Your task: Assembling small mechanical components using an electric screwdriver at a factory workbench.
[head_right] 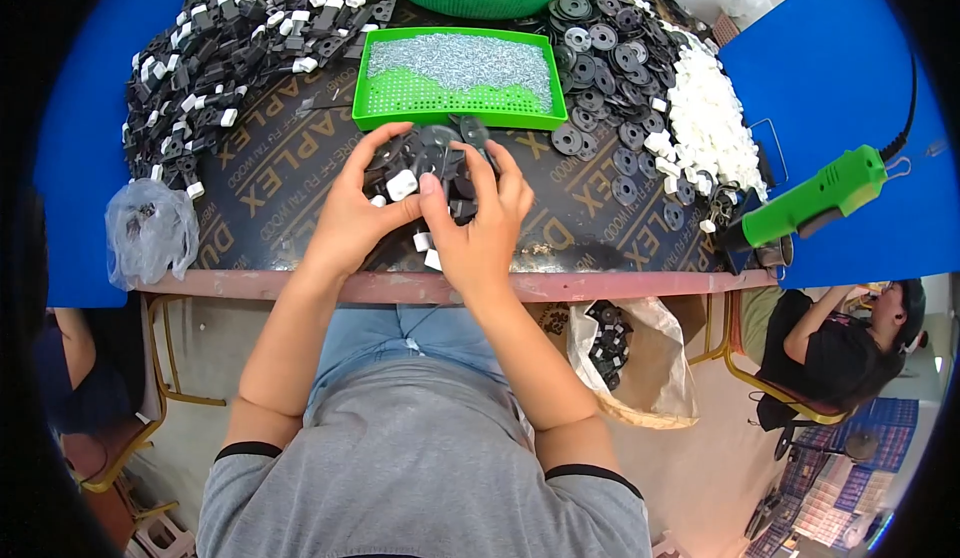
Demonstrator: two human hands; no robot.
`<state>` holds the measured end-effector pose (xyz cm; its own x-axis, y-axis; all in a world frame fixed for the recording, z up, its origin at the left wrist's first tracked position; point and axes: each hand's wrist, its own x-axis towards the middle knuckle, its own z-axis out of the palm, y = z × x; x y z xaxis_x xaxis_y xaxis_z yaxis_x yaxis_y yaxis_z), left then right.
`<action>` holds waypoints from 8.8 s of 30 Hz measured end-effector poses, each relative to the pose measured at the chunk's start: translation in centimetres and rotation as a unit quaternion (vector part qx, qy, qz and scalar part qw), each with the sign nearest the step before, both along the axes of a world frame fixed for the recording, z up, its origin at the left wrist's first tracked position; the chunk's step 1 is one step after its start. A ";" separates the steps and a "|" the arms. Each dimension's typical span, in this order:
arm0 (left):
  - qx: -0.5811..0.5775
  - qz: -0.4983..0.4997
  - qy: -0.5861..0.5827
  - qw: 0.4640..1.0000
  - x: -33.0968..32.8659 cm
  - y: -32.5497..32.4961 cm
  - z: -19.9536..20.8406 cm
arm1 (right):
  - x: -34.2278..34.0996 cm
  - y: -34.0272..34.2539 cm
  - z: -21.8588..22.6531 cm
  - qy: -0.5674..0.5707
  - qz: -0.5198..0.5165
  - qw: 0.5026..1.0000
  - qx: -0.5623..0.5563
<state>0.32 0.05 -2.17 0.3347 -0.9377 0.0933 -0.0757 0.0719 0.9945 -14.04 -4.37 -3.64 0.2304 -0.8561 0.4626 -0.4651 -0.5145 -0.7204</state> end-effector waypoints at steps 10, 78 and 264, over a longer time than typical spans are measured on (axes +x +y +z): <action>-0.161 0.120 0.090 0.975 -4.2 -0.7 0.7 | 1.1 -1.8 1.4 -0.226 0.101 0.968 0.043; -0.287 0.223 -0.067 0.929 -5.4 3.0 0.7 | -7.9 4.6 6.2 -0.129 0.146 0.977 -0.091; -0.044 0.080 -0.535 0.840 14.0 3.4 3.0 | -7.7 2.1 6.2 -0.058 -0.015 0.993 0.103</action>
<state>14.28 3.43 0.85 0.1360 -0.8624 0.4875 -0.9388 0.0450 0.3416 -21.75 -2.30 2.55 0.1586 -0.9408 0.2995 -0.3868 -0.3383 -0.8579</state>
